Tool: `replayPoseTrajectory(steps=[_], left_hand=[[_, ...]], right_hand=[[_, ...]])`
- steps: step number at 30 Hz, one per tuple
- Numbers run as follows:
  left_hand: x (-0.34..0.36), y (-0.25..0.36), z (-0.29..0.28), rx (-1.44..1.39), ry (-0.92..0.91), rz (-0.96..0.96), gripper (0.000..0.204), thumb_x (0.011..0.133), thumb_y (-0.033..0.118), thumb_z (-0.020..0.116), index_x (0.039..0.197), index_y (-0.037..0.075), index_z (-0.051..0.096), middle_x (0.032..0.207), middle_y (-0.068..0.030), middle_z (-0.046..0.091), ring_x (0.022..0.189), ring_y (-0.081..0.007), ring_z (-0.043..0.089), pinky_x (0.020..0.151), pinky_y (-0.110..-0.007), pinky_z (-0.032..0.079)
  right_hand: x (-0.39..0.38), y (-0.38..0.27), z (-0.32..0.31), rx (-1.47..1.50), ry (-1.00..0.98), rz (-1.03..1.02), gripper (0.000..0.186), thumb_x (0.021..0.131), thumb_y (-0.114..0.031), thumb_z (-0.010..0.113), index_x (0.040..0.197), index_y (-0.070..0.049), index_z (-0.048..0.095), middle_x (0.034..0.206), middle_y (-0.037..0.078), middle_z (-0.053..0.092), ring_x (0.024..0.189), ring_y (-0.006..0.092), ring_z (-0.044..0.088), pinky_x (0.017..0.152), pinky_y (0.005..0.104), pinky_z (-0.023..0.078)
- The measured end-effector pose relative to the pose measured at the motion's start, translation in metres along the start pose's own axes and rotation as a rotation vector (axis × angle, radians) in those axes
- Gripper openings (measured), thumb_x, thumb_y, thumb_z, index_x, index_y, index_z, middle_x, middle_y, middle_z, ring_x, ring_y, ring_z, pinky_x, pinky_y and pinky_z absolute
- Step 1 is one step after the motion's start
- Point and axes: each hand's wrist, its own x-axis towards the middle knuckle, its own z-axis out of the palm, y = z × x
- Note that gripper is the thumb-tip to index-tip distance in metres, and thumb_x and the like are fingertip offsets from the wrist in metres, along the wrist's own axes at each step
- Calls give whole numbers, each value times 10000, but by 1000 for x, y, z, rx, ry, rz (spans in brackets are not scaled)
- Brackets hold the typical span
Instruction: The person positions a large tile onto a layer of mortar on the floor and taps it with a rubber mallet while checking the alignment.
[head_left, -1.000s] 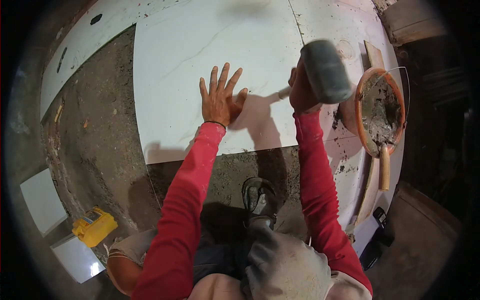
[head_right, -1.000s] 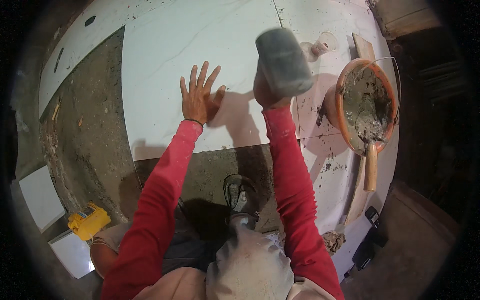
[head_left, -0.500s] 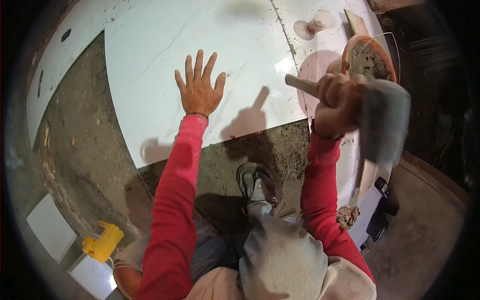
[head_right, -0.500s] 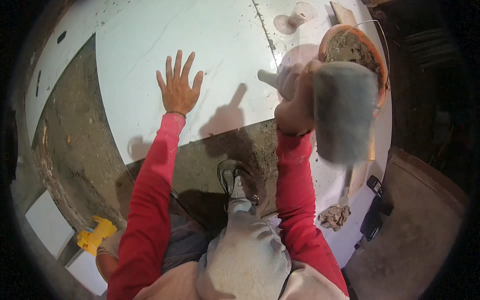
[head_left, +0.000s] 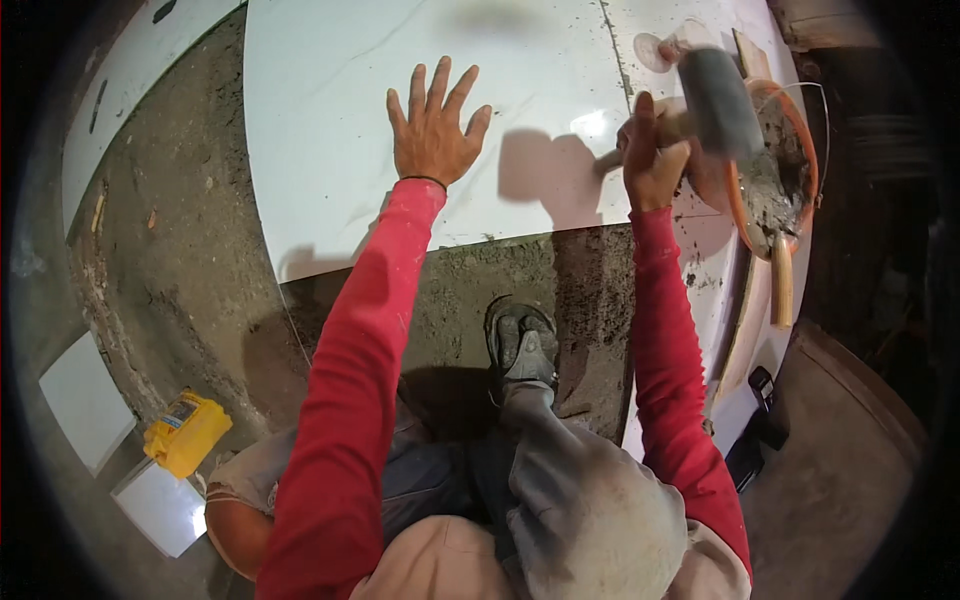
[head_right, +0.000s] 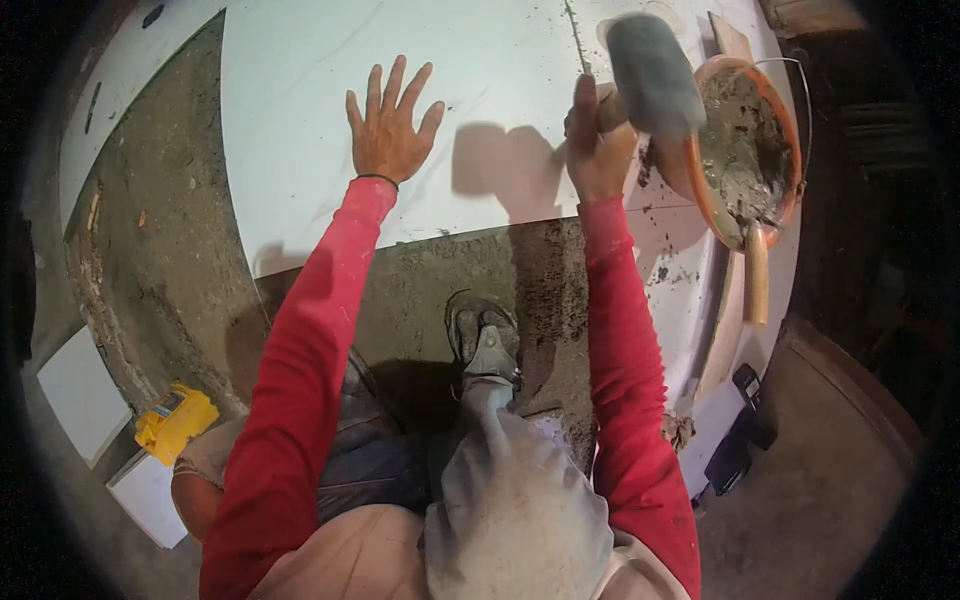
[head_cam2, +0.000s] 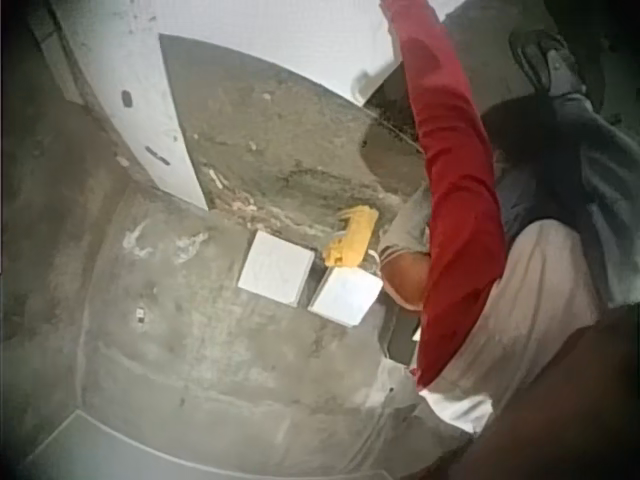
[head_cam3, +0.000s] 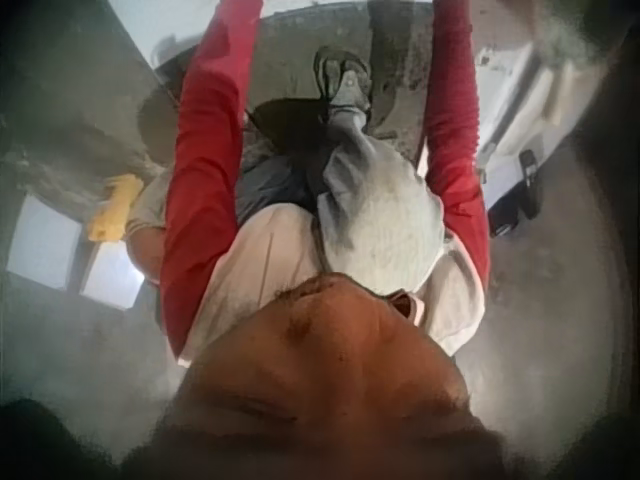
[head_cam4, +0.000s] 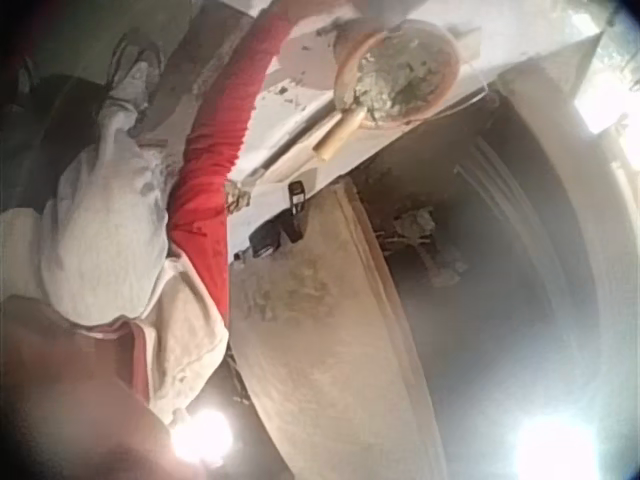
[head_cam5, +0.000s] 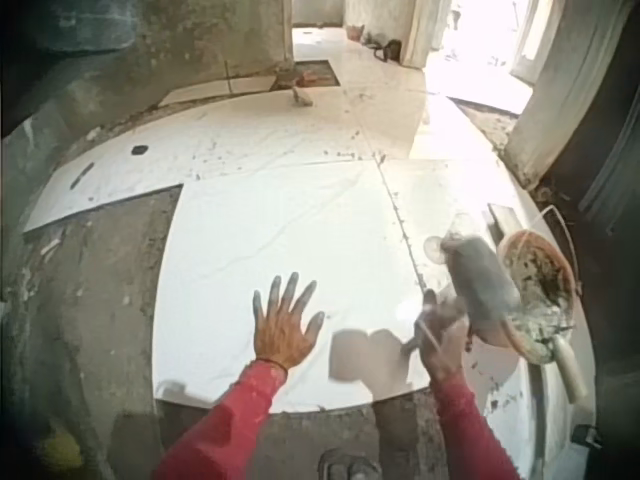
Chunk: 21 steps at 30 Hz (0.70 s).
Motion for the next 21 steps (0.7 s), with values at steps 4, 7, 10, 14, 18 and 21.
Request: replayPoseTrajectory(steps=[4,7,10,14,18,21], left_hand=[[-5,-10,1,26,20,-19,568,961,511,472,1486,316,375,1577,-19,302,1453,-335,233,1115,-669,186],[-5,4,5,35,48,-39,614,942,536,491,1493,295,365,1567,-54,300,1428,-412,228,1066,-729,200],[-2,8,8,76,57,-69,644,930,569,489,1497,294,358,1566,-80,294,1415,-454,220,1035,-758,204],[2,21,14,47,62,-77,643,932,576,477,1499,297,355,1565,-67,300,1423,-436,213,1046,-753,191],[-5,3,6,48,48,-116,646,928,585,477,1496,300,364,1567,-57,302,1435,-424,194,1056,-748,166],[-1,12,8,21,49,-122,650,923,589,479,1495,299,369,1569,-55,297,1439,-423,187,1058,-747,159]], right_hand=[[-7,-89,-25,114,-57,230,237,990,-206,600,805,-61,572,690,-9,541,556,59,495,452,233,393],[-29,-121,-46,-31,124,-135,359,1017,-343,540,797,-59,520,663,3,518,515,75,475,413,228,386],[-59,-79,-68,-6,65,-186,821,948,-739,245,896,-1,601,593,20,481,438,116,443,379,252,395],[-123,16,-79,-728,-285,113,253,1016,-207,508,1019,19,624,853,134,641,787,289,615,693,432,475],[-115,-54,-65,4,128,177,347,1031,-330,477,1014,-3,592,676,59,518,523,120,450,451,254,396],[-116,-64,-68,220,108,-75,400,1023,-418,474,946,-37,564,623,33,486,458,64,408,384,198,368]])
